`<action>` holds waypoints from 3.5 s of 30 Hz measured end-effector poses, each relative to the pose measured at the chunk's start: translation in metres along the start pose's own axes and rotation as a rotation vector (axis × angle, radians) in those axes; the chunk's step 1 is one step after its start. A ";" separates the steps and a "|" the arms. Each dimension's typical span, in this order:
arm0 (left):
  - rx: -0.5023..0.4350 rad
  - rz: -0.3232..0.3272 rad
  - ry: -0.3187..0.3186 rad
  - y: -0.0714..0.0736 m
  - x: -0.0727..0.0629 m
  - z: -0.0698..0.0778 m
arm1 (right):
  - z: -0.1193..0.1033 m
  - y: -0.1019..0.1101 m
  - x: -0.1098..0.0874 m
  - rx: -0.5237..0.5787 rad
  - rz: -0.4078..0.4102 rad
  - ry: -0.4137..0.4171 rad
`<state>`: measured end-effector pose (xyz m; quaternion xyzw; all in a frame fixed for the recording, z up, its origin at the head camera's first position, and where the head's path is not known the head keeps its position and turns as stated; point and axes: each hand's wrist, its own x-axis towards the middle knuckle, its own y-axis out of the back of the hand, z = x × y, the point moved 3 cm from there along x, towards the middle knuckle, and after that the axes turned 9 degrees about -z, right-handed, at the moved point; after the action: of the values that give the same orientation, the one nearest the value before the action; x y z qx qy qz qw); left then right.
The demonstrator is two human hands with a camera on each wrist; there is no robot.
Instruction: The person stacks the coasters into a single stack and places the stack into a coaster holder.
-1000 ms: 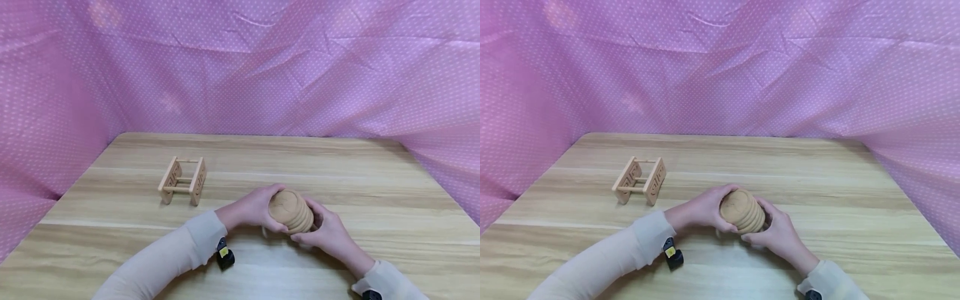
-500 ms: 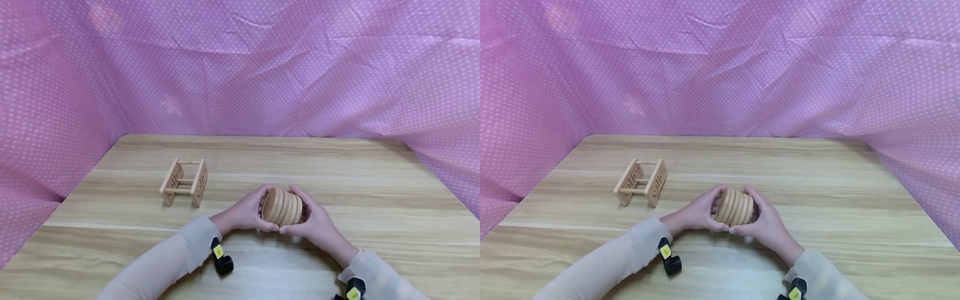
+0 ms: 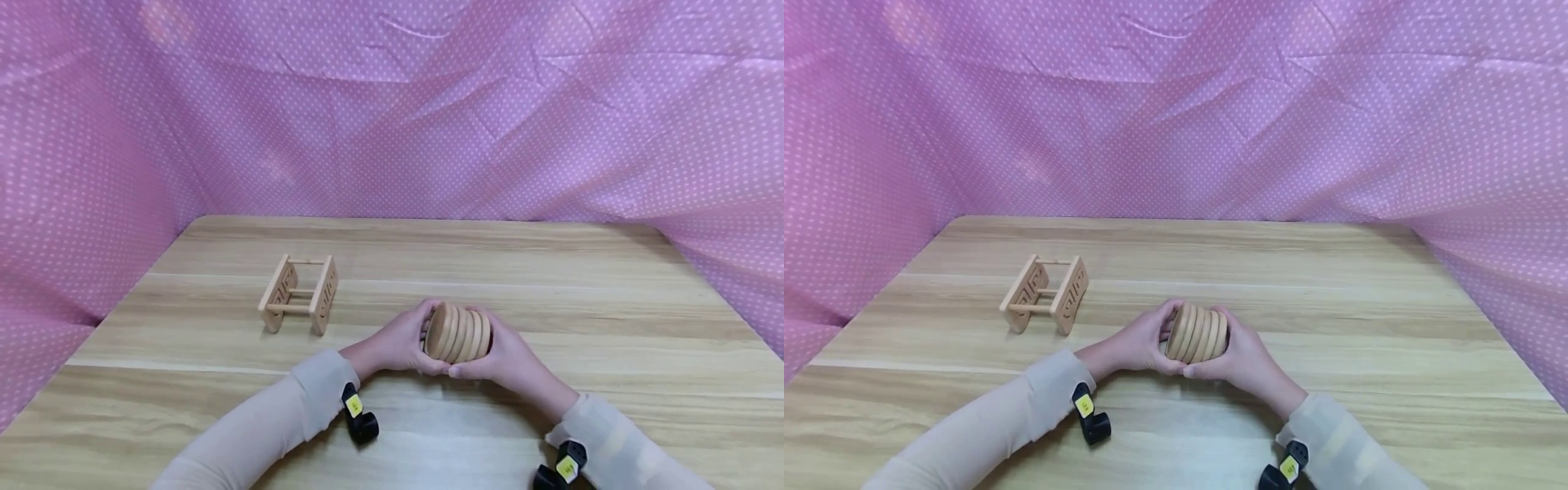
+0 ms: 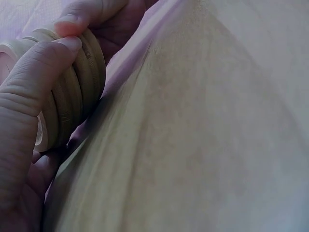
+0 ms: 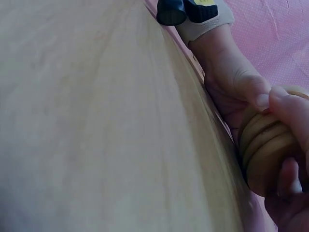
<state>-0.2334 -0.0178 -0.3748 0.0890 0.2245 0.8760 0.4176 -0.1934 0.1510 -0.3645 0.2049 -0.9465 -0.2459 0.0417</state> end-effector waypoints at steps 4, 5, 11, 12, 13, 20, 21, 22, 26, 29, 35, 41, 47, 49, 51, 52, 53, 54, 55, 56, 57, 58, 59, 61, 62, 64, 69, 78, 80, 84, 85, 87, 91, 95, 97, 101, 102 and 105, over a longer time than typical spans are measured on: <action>-0.025 0.013 0.012 0.003 -0.005 -0.001 | -0.004 -0.003 0.004 -0.039 -0.005 0.008; -0.027 0.017 0.013 0.004 -0.006 -0.001 | -0.006 -0.004 0.005 -0.040 -0.007 0.010; -0.058 0.041 0.030 0.006 -0.015 -0.001 | -0.014 -0.006 0.007 -0.061 -0.011 0.007; -0.077 0.046 0.028 0.006 -0.017 0.000 | -0.016 -0.007 0.008 -0.061 -0.014 0.006; -0.089 0.055 0.028 0.006 -0.019 0.000 | -0.018 -0.007 0.008 -0.071 -0.014 0.008; -0.123 0.123 -0.015 0.015 -0.030 0.008 | -0.035 -0.007 0.012 -0.083 -0.019 0.032; -0.116 0.128 -0.023 0.016 -0.032 0.010 | -0.037 -0.007 0.013 -0.082 -0.021 0.036; -0.111 0.131 -0.029 0.018 -0.033 0.011 | -0.040 -0.007 0.014 -0.086 -0.020 0.037; -0.088 0.141 -0.046 0.026 -0.038 0.015 | -0.047 -0.008 0.019 -0.079 -0.033 0.045; -0.083 0.153 -0.040 0.033 -0.044 0.018 | -0.053 -0.010 0.024 -0.071 -0.049 0.052; -0.046 0.193 0.009 0.047 -0.058 0.030 | -0.072 -0.013 0.032 -0.058 -0.061 0.106; 0.018 0.214 -0.046 0.064 -0.070 0.038 | -0.091 -0.019 0.043 -0.061 -0.069 0.156; 0.092 0.250 -0.021 0.082 -0.082 0.040 | -0.106 -0.026 0.055 -0.045 -0.082 0.177; 0.126 0.262 -0.016 0.088 -0.086 0.041 | -0.112 -0.028 0.060 -0.041 -0.087 0.190; 0.150 0.270 -0.011 0.095 -0.090 0.043 | -0.117 -0.030 0.065 -0.051 -0.082 0.206; 0.163 0.276 -0.005 0.098 -0.093 0.044 | -0.120 -0.032 0.067 -0.051 -0.080 0.212; 0.173 0.279 -0.002 0.101 -0.095 0.044 | -0.122 -0.033 0.070 -0.052 -0.077 0.216; 0.187 0.282 0.003 0.105 -0.098 0.045 | -0.124 -0.035 0.073 -0.053 -0.076 0.220; 0.198 0.287 0.009 0.108 -0.100 0.045 | -0.126 -0.037 0.076 -0.056 -0.072 0.223; 0.211 0.291 0.014 0.111 -0.103 0.045 | -0.128 -0.039 0.078 -0.058 -0.069 0.223; 0.219 0.293 0.017 0.114 -0.106 0.045 | -0.130 -0.041 0.081 -0.055 -0.066 0.225; 0.220 0.292 0.015 0.117 -0.108 0.044 | -0.131 -0.044 0.084 -0.058 -0.065 0.228; 0.227 0.288 0.007 0.119 -0.110 0.044 | -0.133 -0.046 0.086 -0.060 -0.063 0.229; 0.241 0.286 0.006 0.124 -0.114 0.043 | -0.135 -0.049 0.091 -0.060 -0.058 0.229; 0.243 0.280 0.002 0.126 -0.115 0.042 | -0.136 -0.051 0.093 -0.061 -0.056 0.228; 0.245 0.271 0.003 0.131 -0.118 0.042 | -0.138 -0.054 0.097 -0.070 -0.053 0.225; 0.230 0.266 0.036 0.142 -0.122 0.039 | -0.141 -0.059 0.107 -0.082 -0.041 0.235; 0.230 0.318 0.056 0.158 -0.135 0.024 | -0.144 -0.076 0.128 -0.106 -0.053 0.263; 0.225 0.319 0.043 0.160 -0.138 0.020 | -0.144 -0.080 0.132 -0.121 -0.054 0.269; 0.232 0.336 0.046 0.162 -0.144 0.013 | -0.143 -0.088 0.138 -0.145 -0.050 0.275; 0.239 0.342 0.052 0.163 -0.145 0.011 | -0.143 -0.089 0.139 -0.148 -0.050 0.277; 0.248 0.353 0.063 0.164 -0.147 0.008 | -0.144 -0.093 0.141 -0.153 -0.047 0.279; 0.232 0.369 0.061 0.165 -0.151 0.002 | -0.144 -0.098 0.144 -0.151 -0.055 0.283; 0.227 0.369 0.063 0.168 -0.155 0.000 | -0.144 -0.103 0.148 -0.139 -0.062 0.288; 0.239 0.369 0.079 0.170 -0.157 -0.001 | -0.144 -0.105 0.149 -0.134 -0.059 0.296; 0.244 0.357 0.092 0.172 -0.159 -0.003 | -0.143 -0.108 0.151 -0.122 -0.052 0.305; 0.241 0.350 0.093 0.173 -0.159 -0.003 | -0.143 -0.109 0.152 -0.118 -0.050 0.307; 0.226 0.329 0.091 0.175 -0.158 -0.005 | -0.141 -0.112 0.154 -0.101 -0.041 0.305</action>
<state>-0.2559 -0.2373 -0.2925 0.1311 0.3223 0.9048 0.2457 -0.2673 -0.0636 -0.2984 0.2568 -0.9112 -0.2602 0.1900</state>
